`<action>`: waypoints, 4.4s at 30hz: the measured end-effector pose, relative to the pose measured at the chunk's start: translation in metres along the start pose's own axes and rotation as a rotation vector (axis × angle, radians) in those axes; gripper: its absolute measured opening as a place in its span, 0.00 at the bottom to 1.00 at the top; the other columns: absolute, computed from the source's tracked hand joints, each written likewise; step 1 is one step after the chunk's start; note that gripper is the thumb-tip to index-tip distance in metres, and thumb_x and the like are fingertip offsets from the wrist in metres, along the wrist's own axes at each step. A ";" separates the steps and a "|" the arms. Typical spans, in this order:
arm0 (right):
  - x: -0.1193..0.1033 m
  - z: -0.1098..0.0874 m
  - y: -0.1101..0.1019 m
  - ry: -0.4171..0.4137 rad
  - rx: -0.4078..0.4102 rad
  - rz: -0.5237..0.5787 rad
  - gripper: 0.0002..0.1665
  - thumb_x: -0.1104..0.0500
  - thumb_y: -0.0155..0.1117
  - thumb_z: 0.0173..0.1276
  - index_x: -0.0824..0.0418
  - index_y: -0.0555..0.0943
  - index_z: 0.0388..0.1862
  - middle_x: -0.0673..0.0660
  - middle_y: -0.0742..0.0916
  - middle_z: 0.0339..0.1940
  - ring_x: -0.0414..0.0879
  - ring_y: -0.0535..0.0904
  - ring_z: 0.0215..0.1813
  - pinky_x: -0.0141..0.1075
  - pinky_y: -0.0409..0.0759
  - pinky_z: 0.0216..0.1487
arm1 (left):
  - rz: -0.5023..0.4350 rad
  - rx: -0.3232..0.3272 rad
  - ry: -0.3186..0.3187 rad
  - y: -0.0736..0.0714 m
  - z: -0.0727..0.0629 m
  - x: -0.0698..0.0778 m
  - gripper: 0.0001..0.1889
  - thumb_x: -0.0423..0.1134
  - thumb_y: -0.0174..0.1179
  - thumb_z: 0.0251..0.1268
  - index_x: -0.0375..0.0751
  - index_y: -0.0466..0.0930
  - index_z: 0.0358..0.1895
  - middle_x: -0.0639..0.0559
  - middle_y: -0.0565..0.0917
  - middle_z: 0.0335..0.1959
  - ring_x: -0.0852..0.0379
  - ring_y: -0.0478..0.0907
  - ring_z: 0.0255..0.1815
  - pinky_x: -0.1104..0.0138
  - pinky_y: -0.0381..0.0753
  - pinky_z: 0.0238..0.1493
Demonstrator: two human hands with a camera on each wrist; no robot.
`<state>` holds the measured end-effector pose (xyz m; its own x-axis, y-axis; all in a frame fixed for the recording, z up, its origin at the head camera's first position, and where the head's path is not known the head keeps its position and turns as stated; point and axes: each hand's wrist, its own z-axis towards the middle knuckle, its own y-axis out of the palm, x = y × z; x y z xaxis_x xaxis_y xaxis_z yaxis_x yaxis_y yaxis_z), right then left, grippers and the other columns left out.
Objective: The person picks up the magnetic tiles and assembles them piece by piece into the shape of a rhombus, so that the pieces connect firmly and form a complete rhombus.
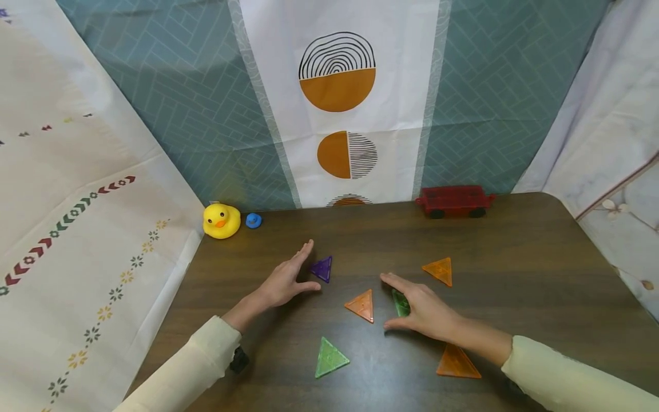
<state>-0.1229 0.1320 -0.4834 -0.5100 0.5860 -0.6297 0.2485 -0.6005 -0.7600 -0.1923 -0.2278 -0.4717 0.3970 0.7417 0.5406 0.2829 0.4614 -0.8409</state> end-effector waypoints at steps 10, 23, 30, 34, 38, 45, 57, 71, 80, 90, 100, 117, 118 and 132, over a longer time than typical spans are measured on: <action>-0.005 0.010 0.020 0.005 0.024 -0.016 0.52 0.48 0.89 0.54 0.67 0.77 0.73 0.69 0.81 0.71 0.65 0.80 0.70 0.59 0.80 0.65 | 0.034 -0.005 -0.010 0.019 0.011 0.004 0.52 0.51 0.75 0.67 0.41 0.53 0.87 0.38 0.59 0.84 0.33 0.60 0.81 0.40 0.63 0.77; -0.010 0.015 0.030 0.014 0.051 -0.066 0.48 0.48 0.90 0.53 0.66 0.80 0.70 0.65 0.84 0.68 0.63 0.80 0.70 0.60 0.79 0.65 | 0.054 0.052 0.015 0.030 0.012 0.010 0.43 0.49 0.73 0.70 0.39 0.64 0.82 0.35 0.70 0.78 0.32 0.70 0.76 0.38 0.69 0.73; -0.010 0.018 0.032 0.021 0.056 -0.066 0.46 0.50 0.89 0.54 0.66 0.81 0.69 0.65 0.84 0.68 0.64 0.80 0.69 0.61 0.79 0.65 | 0.079 0.079 0.038 0.033 0.014 0.011 0.39 0.47 0.73 0.70 0.40 0.69 0.80 0.37 0.77 0.74 0.37 0.78 0.69 0.42 0.79 0.66; -0.008 0.018 0.032 0.013 0.055 -0.066 0.46 0.49 0.89 0.54 0.65 0.81 0.69 0.66 0.84 0.68 0.64 0.81 0.68 0.61 0.80 0.65 | 0.076 0.101 0.042 0.033 0.015 0.010 0.39 0.47 0.75 0.67 0.40 0.72 0.78 0.41 0.79 0.71 0.41 0.79 0.69 0.44 0.80 0.65; -0.006 0.018 0.032 0.000 0.055 -0.062 0.46 0.49 0.89 0.55 0.65 0.81 0.69 0.66 0.84 0.68 0.63 0.81 0.68 0.60 0.80 0.64 | 0.063 0.116 0.061 0.032 0.018 0.009 0.39 0.46 0.77 0.65 0.39 0.73 0.76 0.43 0.79 0.71 0.43 0.77 0.70 0.44 0.78 0.67; -0.005 0.017 0.032 -0.008 0.056 -0.055 0.46 0.49 0.89 0.54 0.65 0.81 0.69 0.65 0.84 0.67 0.63 0.82 0.67 0.60 0.81 0.64 | 0.031 0.130 0.055 0.030 0.018 0.007 0.41 0.46 0.81 0.60 0.40 0.74 0.76 0.43 0.78 0.68 0.43 0.80 0.62 0.45 0.82 0.63; -0.003 0.017 0.033 -0.014 0.061 -0.039 0.46 0.49 0.89 0.54 0.64 0.81 0.69 0.64 0.84 0.68 0.62 0.82 0.67 0.60 0.81 0.63 | -0.017 0.112 0.039 0.026 0.017 0.001 0.40 0.45 0.83 0.56 0.44 0.77 0.73 0.44 0.77 0.65 0.44 0.78 0.61 0.47 0.81 0.64; -0.003 0.017 0.033 -0.018 0.061 -0.040 0.46 0.48 0.89 0.55 0.64 0.81 0.69 0.64 0.84 0.68 0.62 0.82 0.67 0.59 0.81 0.64 | -0.164 0.142 0.070 0.021 0.017 -0.005 0.36 0.37 0.77 0.63 0.37 0.75 0.74 0.49 0.87 0.62 0.50 0.82 0.66 0.54 0.78 0.68; -0.002 0.017 0.033 -0.034 0.065 -0.046 0.45 0.49 0.89 0.54 0.64 0.82 0.68 0.63 0.85 0.67 0.60 0.83 0.66 0.57 0.81 0.63 | -0.221 0.169 0.106 0.017 0.014 -0.005 0.28 0.31 0.73 0.66 0.36 0.81 0.70 0.47 0.88 0.60 0.50 0.85 0.62 0.57 0.83 0.62; -0.001 0.017 0.032 -0.056 0.048 -0.052 0.41 0.49 0.88 0.56 0.63 0.84 0.66 0.60 0.85 0.68 0.59 0.80 0.70 0.59 0.80 0.65 | -0.272 0.187 0.113 0.011 0.010 -0.002 0.20 0.31 0.72 0.67 0.38 0.87 0.62 0.50 0.90 0.56 0.56 0.89 0.56 0.66 0.86 0.55; -0.001 0.017 0.033 -0.059 0.045 -0.054 0.41 0.49 0.87 0.57 0.64 0.84 0.67 0.60 0.85 0.68 0.59 0.79 0.71 0.59 0.80 0.65 | -0.266 0.186 0.111 0.006 0.008 -0.003 0.15 0.32 0.72 0.68 0.40 0.90 0.57 0.51 0.91 0.53 0.57 0.89 0.54 0.67 0.86 0.53; 0.000 0.016 0.032 -0.045 0.040 -0.057 0.43 0.48 0.87 0.58 0.64 0.83 0.68 0.61 0.84 0.69 0.60 0.80 0.71 0.61 0.80 0.64 | -0.345 0.285 0.045 0.014 0.010 0.026 0.13 0.35 0.75 0.66 0.40 0.92 0.53 0.52 0.92 0.48 0.58 0.91 0.47 0.66 0.88 0.49; -0.001 0.016 0.031 -0.039 0.038 -0.057 0.43 0.47 0.87 0.58 0.63 0.83 0.69 0.61 0.84 0.69 0.60 0.79 0.71 0.61 0.80 0.64 | -0.350 0.292 0.039 0.016 0.010 0.029 0.13 0.35 0.75 0.66 0.40 0.92 0.53 0.52 0.93 0.48 0.58 0.91 0.47 0.66 0.88 0.48; -0.004 0.014 0.032 -0.026 0.039 -0.104 0.40 0.45 0.86 0.58 0.62 0.85 0.65 0.59 0.86 0.67 0.59 0.78 0.72 0.59 0.79 0.66 | -0.372 0.318 0.010 0.040 0.011 0.067 0.13 0.33 0.73 0.69 0.37 0.91 0.54 0.47 0.92 0.50 0.54 0.91 0.49 0.66 0.88 0.48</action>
<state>-0.1245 0.1031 -0.5034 -0.5527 0.6326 -0.5426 0.1606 -0.5580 -0.8141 -0.1643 -0.1538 -0.4693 0.3285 0.4946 0.8046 0.1273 0.8209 -0.5567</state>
